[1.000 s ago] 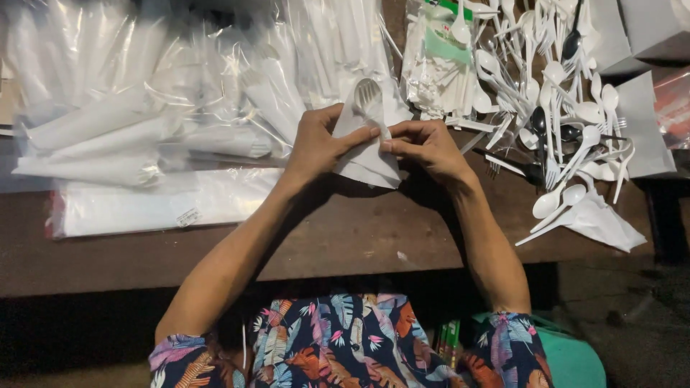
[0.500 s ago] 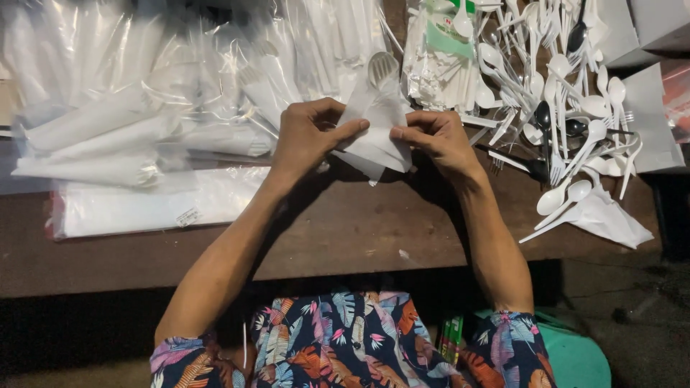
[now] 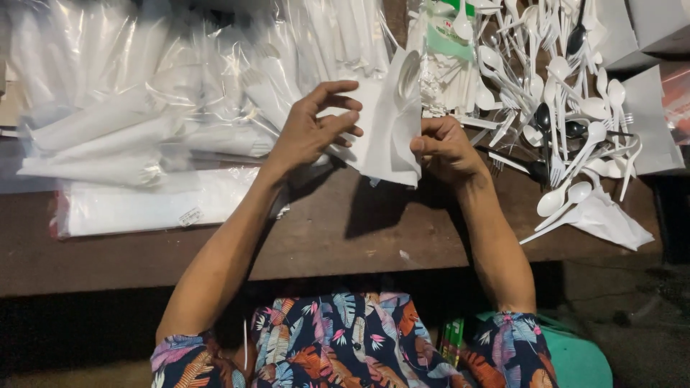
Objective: Wrapping plastic spoons and forks in paper napkins and inserting them into plastic sleeves for packaging.
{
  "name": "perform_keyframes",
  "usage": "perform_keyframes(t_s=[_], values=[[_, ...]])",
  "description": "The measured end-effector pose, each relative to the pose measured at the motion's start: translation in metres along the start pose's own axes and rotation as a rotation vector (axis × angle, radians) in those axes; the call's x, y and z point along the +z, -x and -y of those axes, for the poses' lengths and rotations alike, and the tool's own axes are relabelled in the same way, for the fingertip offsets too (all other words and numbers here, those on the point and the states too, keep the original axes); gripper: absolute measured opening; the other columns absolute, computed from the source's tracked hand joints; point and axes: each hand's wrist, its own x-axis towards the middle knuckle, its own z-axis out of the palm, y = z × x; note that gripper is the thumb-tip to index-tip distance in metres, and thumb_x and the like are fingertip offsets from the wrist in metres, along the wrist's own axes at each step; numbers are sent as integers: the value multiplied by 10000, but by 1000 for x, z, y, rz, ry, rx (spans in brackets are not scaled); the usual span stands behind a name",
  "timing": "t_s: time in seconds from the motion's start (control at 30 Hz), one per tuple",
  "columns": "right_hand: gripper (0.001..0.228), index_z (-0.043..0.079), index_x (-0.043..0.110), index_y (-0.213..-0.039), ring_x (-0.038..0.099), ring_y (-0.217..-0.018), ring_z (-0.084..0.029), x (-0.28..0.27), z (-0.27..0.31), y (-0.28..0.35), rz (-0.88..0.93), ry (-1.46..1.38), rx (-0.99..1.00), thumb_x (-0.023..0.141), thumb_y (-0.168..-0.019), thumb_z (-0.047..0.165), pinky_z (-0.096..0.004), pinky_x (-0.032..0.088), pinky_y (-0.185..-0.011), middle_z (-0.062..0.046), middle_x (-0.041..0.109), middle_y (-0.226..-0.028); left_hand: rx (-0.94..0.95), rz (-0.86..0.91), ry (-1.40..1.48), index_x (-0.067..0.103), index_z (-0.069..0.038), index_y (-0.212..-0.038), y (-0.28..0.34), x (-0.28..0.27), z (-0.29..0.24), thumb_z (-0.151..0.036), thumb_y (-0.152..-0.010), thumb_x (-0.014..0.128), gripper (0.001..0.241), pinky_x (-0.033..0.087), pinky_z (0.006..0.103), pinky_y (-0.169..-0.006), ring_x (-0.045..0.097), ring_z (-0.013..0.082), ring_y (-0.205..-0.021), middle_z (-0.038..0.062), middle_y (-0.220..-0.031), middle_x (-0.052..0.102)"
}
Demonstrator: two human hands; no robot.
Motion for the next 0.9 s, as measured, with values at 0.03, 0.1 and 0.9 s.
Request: perform_keyframes(t_s=[0.03,0.1,0.9], values=[[91,-68,725,-918,529,-434,-80,2,-2,0,4,0,4,768,-838,-63,-194,454,-425,-86,572,-538,-1,-6,1,557,-75,-1396,1,1,-1,-135,-962,746,478,696,341,-722,770,249,-892,185,-1173,677],[105,-57,740,-911,525,-448,-67,5,-5,0,73,41,32,776,-813,-60,-184,443,-464,-59,565,-519,8,169,0,580,-112,-1423,3,4,-3,-137,-940,785,525,646,408,-891,690,257,-1056,197,-1276,642],[221,-17,768,-999,721,-669,-181,89,19,19,-40,226,-9,843,-819,85,-322,619,-624,-129,739,-789,78,-153,9,734,-2,-1008,9,25,11,-194,-880,864,265,632,299,-606,711,158,-811,155,-863,762]])
